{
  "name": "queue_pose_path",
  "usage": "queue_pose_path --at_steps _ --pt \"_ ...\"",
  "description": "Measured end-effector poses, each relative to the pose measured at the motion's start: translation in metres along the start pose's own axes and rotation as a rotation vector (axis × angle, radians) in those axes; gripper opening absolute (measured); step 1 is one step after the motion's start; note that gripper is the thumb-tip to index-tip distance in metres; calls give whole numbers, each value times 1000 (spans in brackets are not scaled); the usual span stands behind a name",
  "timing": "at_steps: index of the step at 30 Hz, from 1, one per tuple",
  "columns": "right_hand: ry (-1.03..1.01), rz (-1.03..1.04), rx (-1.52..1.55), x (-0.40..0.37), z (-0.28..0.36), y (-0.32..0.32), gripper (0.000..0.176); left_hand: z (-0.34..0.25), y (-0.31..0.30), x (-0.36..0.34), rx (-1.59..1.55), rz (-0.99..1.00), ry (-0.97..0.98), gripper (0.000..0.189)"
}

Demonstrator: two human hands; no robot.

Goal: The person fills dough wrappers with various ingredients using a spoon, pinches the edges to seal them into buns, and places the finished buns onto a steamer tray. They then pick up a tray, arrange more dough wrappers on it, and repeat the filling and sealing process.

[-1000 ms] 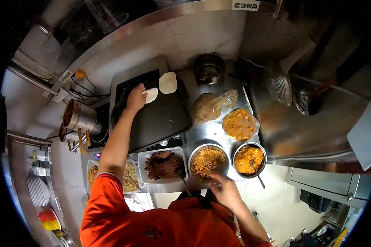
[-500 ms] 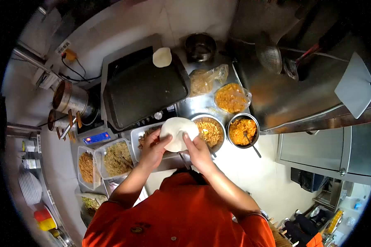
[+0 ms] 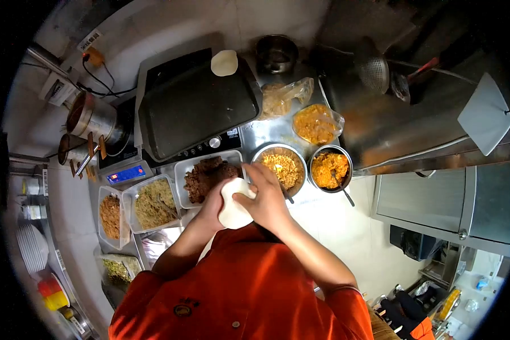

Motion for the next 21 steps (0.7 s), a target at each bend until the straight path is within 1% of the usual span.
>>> queue_pose_path --at_steps 2,4,6,7,8,9,10,11,12,13,14,15,16,18,19,20,21 --pt "37 1 20 8 -20 -2 72 4 6 2 36 -94 20 45" --pt "9 -16 -19 5 -20 -6 70 8 -1 -2 16 -66 50 45" --pt "52 -21 -45 1 -15 -7 63 9 -6 -6 -3 -40 80 45" --pt "-72 -106 -164 -6 24 -19 55 3 -2 -8 -35 -46 161 45" --pt "-72 -100 -163 -9 27 -19 55 -4 -1 -9 -67 -53 243 44" --pt "-182 -79 -234 -15 39 -14 50 -10 -6 -7 -110 26 293 43" --pt "-292 -58 -304 -23 49 -8 45 -12 -1 -11 -164 106 286 43" --pt "-302 13 -275 -30 43 10 47 -15 -1 -13 -108 -63 340 42" --pt "-180 248 -361 -40 12 45 39 -18 -2 -16 -50 -231 392 42" --pt "-200 289 -342 -47 15 57 37 -19 -10 -14 3 -210 387 41" --pt "-220 328 -323 -50 19 68 35 -22 -19 -15 22 -294 409 40" --pt "-328 217 -336 -51 32 62 30 -21 -30 -14 9 -277 368 40" --pt "-333 225 -337 -50 30 56 30 -21 -39 -14 -6 -263 330 41" --pt "198 446 334 -45 -18 52 35 -22 -4 -15 -106 -38 343 44" --pt "189 258 677 -35 -14 44 42 -21 2 -13 -146 72 322 49" --pt "349 252 753 -31 -32 42 40 -14 9 -20 -101 -15 275 51" --pt "402 229 843 -26 -54 42 41 -11 20 -22 -41 -4 247 52"
Point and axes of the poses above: each hand's wrist, its own x-axis towards the middle knuckle, its own y-axis out of the palm, z = x × y, the point moved 8 cm from there along x, towards the middle knuckle, and after that the axes turned 11 degrees about z, right-handed, at the moved point
